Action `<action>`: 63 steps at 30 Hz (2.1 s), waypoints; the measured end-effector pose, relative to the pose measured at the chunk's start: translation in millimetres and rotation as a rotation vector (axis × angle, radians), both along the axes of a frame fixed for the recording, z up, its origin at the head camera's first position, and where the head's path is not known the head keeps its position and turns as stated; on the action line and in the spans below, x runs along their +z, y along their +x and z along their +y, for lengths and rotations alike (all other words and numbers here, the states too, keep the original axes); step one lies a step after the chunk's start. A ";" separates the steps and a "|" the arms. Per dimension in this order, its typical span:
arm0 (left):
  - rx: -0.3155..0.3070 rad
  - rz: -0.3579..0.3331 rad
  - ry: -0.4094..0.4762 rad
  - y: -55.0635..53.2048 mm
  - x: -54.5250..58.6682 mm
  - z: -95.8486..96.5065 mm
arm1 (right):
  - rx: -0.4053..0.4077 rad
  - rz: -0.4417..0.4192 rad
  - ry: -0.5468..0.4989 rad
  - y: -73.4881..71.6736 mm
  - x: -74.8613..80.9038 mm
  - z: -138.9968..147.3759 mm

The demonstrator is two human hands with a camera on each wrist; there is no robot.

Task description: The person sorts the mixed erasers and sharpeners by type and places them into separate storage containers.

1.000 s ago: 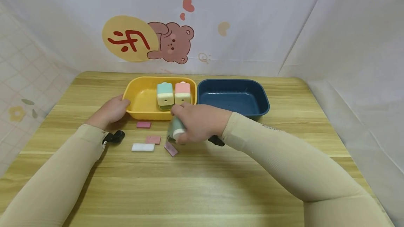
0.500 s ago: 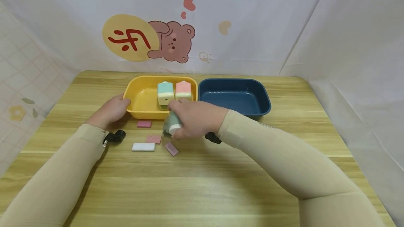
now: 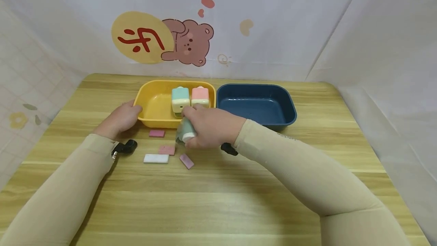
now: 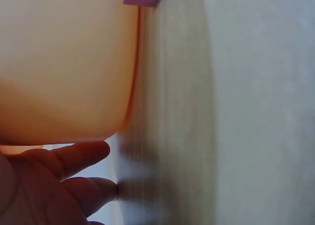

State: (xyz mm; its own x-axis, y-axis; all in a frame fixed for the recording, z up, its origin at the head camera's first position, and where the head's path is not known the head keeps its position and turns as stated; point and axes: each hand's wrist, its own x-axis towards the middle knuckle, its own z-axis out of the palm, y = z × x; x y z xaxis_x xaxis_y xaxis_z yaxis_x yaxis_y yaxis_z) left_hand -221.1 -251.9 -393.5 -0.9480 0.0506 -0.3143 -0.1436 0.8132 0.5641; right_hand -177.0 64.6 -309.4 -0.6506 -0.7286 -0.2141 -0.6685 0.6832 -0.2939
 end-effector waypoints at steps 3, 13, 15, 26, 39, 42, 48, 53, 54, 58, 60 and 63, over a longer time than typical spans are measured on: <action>-0.006 -0.003 -0.003 0.2 2.3 1.4 | -0.006 0.011 0.013 -0.9 2.6 0.1; -0.010 0.000 -0.009 0.7 3.3 1.6 | -0.008 0.049 -0.006 -7.7 20.7 -6.7; -0.015 0.006 -0.014 0.9 3.6 1.3 | -0.009 0.058 0.000 -9.9 24.4 -8.1; -0.025 0.015 -0.029 2.1 2.1 -0.7 | -0.042 0.088 -0.018 -26.9 36.8 -26.5; -0.033 0.033 -0.037 2.0 0.9 -0.3 | -0.029 0.143 -0.049 -54.0 42.5 -67.7; -0.033 0.017 -0.026 1.2 1.7 0.0 | -0.017 0.154 -0.021 -59.8 39.9 -77.5; -0.041 0.003 -0.016 0.7 2.7 -1.5 | -0.026 0.142 -0.022 -69.8 31.7 -96.0; -0.047 0.007 -0.008 1.3 3.6 -1.8 | -0.055 0.135 0.011 -75.7 25.2 -107.0; -0.046 0.007 -0.007 1.4 3.7 -1.6 | -0.055 0.139 0.024 -76.5 23.9 -108.8; -0.042 0.010 -0.010 1.2 3.5 -1.2 | -0.051 0.167 0.077 -78.9 18.3 -115.7; -0.040 0.008 -0.012 1.4 3.8 -1.4 | -0.052 0.187 0.113 -79.9 15.4 -119.0; -0.039 0.006 -0.012 1.4 3.6 -1.3 | -0.060 0.194 0.161 -80.9 11.1 -123.0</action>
State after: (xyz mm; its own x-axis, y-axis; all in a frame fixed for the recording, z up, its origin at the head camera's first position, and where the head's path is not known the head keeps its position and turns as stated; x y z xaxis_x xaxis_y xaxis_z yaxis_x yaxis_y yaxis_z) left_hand -219.7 -253.2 -389.9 -0.9473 0.0837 -0.3092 -0.1083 0.8247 0.5551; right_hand -257.9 -58.4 -298.3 -0.7318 -0.6541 -0.1915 -0.6586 0.7509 -0.0481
